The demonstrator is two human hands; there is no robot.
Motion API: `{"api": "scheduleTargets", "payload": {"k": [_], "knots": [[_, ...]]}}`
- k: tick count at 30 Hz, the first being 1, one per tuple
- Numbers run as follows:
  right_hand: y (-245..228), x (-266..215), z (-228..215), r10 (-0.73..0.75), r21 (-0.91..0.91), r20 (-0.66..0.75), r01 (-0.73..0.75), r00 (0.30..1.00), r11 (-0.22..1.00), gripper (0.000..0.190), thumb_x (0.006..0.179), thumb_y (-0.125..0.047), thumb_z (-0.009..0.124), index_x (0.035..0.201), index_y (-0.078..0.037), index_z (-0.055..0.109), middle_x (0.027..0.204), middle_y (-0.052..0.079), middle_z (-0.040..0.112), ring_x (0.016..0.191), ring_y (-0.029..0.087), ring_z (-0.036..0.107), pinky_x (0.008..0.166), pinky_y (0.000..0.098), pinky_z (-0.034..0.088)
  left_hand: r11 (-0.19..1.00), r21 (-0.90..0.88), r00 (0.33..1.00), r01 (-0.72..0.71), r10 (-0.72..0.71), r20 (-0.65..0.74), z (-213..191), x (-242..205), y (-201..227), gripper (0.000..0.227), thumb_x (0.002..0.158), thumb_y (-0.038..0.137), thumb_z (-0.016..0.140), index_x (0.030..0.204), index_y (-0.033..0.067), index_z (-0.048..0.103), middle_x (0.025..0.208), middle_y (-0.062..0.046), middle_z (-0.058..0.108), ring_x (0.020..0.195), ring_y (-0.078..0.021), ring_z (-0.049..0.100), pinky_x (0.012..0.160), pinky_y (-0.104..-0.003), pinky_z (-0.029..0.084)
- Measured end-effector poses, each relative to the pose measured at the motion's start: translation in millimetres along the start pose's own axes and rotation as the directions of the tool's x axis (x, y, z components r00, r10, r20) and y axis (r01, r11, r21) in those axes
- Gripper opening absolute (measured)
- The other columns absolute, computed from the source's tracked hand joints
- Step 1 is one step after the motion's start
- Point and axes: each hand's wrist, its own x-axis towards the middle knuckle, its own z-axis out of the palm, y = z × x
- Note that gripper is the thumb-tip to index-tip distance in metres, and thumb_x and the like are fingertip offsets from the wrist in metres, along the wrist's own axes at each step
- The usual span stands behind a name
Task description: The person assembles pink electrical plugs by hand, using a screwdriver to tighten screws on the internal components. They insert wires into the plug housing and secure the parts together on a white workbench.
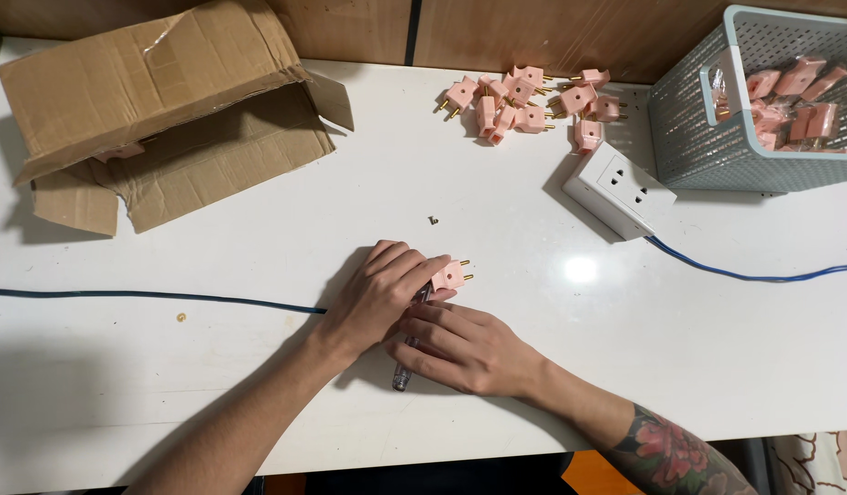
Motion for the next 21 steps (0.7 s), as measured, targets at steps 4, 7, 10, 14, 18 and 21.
{"api": "scheduleTargets", "payload": {"k": [4,7,10,14,18,21], "knots": [[0,-2,-8,0.009,-0.006,0.007,-0.009,1.000,1.000,0.014,0.112,0.001,0.071,0.108,-0.006,0.082,0.104,0.018,0.079,0.095,0.034,0.084,0.089,0.0426,0.071,1.000,-0.006,1.000,-0.004,0.004,-0.004,7,-7,-7,0.034,0.110,0.025,0.079,0.140,0.0087,0.076,0.088,-0.006,0.066,0.085,-0.0226,0.068,0.098,-0.040,0.059],[-1,-1,-9,-0.006,-0.011,-0.048,0.005,0.999,1.000,0.015,0.109,0.001,0.073,0.103,-0.007,0.083,0.101,0.019,0.078,0.090,0.033,0.084,0.086,0.0428,0.072,1.000,0.025,1.000,-0.007,0.007,0.010,-4,-1,1,0.028,0.111,0.023,0.075,0.136,0.0105,0.077,0.090,-0.006,0.067,0.089,-0.0230,0.069,0.102,-0.040,0.057],[1,0,-12,-0.010,-0.027,-0.049,0.009,0.999,1.000,0.016,0.109,0.002,0.073,0.105,-0.008,0.085,0.100,0.018,0.080,0.089,0.031,0.084,0.086,0.0418,0.072,1.000,0.025,1.000,-0.001,0.000,0.021,-7,4,4,0.029,0.110,0.026,0.075,0.136,0.0117,0.076,0.096,-0.005,0.068,0.093,-0.0217,0.069,0.104,-0.041,0.056],[3,0,-19,0.008,0.008,-0.097,-0.008,0.995,1.000,0.014,0.108,-0.003,0.075,0.104,-0.009,0.087,0.104,0.018,0.083,0.091,0.032,0.086,0.084,0.0429,0.073,1.000,-0.001,0.999,0.026,-0.026,0.045,-11,6,6,0.035,0.111,0.033,0.071,0.141,0.0143,0.074,0.104,-0.005,0.069,0.101,-0.0224,0.068,0.108,-0.043,0.053],[5,-3,-40,0.055,0.155,-0.146,-0.032,0.988,0.987,0.011,0.106,-0.011,0.078,0.108,-0.008,0.089,0.111,0.020,0.086,0.096,0.035,0.087,0.087,0.0503,0.076,0.997,-0.015,0.995,0.074,-0.075,-0.063,-16,13,14,0.034,0.102,0.030,0.085,0.132,0.0136,0.080,0.102,-0.005,0.072,0.097,-0.0237,0.072,0.103,-0.043,0.055],[21,-93,-57,0.380,0.532,-0.049,-0.298,0.924,0.793,0.067,0.118,-0.050,0.048,0.103,0.005,0.082,0.113,0.031,0.074,0.118,0.052,0.075,0.105,0.0743,0.064,0.984,-0.096,0.982,0.151,-0.160,-0.097,-24,18,12,0.037,0.107,0.039,0.082,0.134,0.0145,0.080,0.105,-0.002,0.076,0.097,-0.0230,0.074,0.101,-0.043,0.056]]}}
